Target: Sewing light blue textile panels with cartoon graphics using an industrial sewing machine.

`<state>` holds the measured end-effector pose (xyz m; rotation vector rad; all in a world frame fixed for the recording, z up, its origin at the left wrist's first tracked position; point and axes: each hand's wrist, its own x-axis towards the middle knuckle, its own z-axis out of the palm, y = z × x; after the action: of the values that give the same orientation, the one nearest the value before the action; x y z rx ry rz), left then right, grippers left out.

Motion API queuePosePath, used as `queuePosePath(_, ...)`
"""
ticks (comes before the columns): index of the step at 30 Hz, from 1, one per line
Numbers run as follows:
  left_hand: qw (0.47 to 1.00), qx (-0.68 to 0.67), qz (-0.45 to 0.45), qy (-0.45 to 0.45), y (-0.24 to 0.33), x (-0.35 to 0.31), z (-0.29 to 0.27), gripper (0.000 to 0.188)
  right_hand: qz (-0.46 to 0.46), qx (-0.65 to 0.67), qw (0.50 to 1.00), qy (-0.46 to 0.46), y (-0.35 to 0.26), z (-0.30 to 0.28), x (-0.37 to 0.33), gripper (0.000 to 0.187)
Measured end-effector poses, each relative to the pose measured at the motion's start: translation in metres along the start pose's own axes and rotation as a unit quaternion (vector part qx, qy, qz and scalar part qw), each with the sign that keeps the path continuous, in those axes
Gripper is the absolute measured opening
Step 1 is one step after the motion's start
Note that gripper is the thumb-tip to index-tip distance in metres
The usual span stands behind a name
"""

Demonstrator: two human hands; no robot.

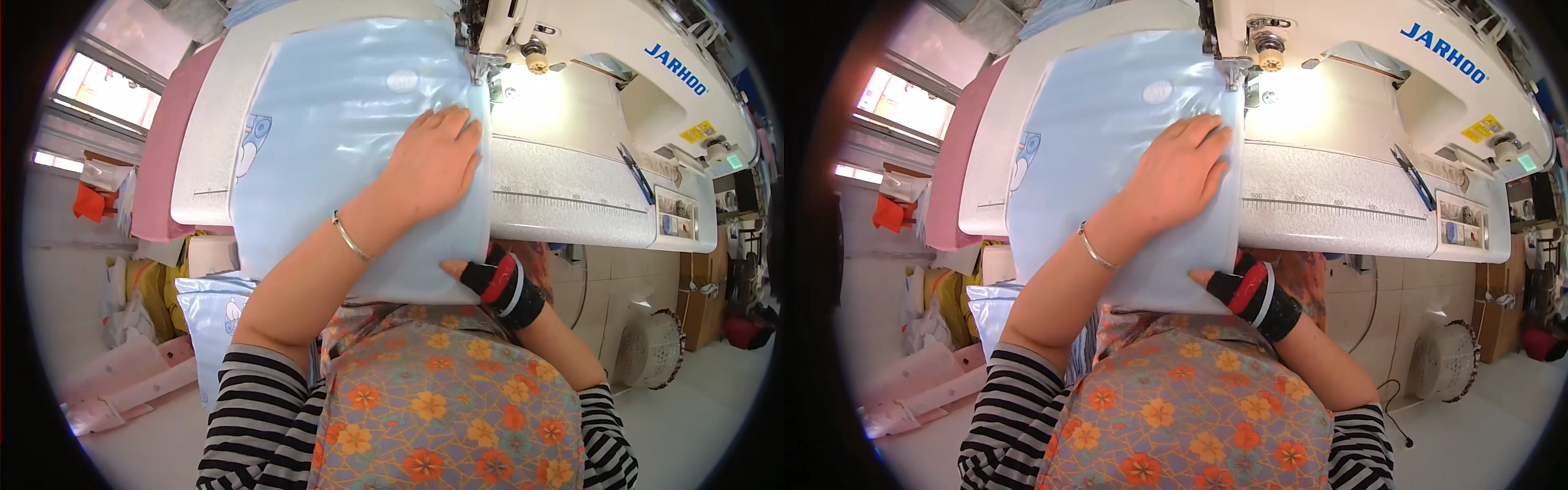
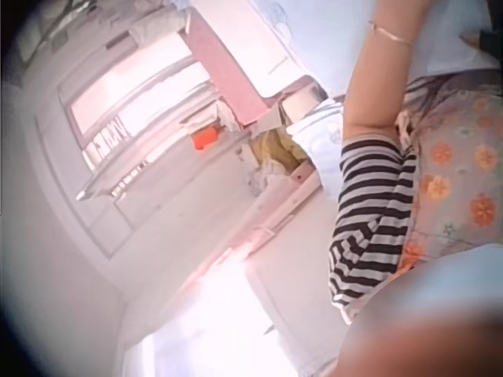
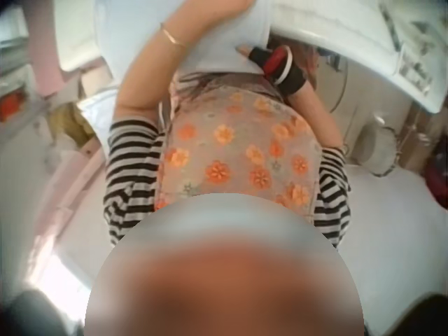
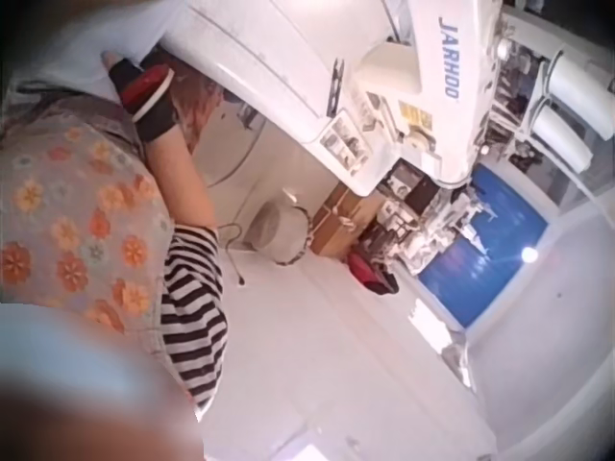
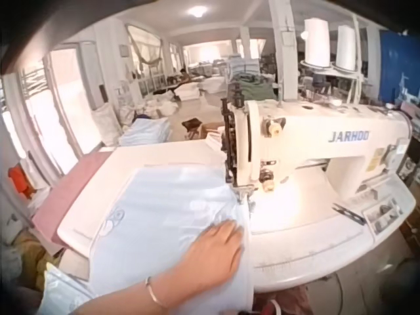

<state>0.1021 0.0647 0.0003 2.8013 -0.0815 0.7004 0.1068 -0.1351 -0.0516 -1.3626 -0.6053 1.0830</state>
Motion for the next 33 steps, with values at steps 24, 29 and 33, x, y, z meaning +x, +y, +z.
queuePosePath(24,0.988,0.019,0.016,-0.154,0.050,-0.091,-0.061,0.049,-0.416,-0.571,0.704,0.069,-0.044,-0.035,0.013,0.033)
queuePosePath(29,0.984,0.134,-0.113,-0.025,0.005,-0.149,-0.090,0.056,-0.424,-0.560,0.706,0.084,-0.043,-0.031,0.012,0.037)
queuePosePath(33,0.974,0.177,-0.139,-0.003,-0.017,-0.161,-0.100,0.051,-0.430,-0.563,0.700,0.093,-0.054,-0.035,0.015,0.039)
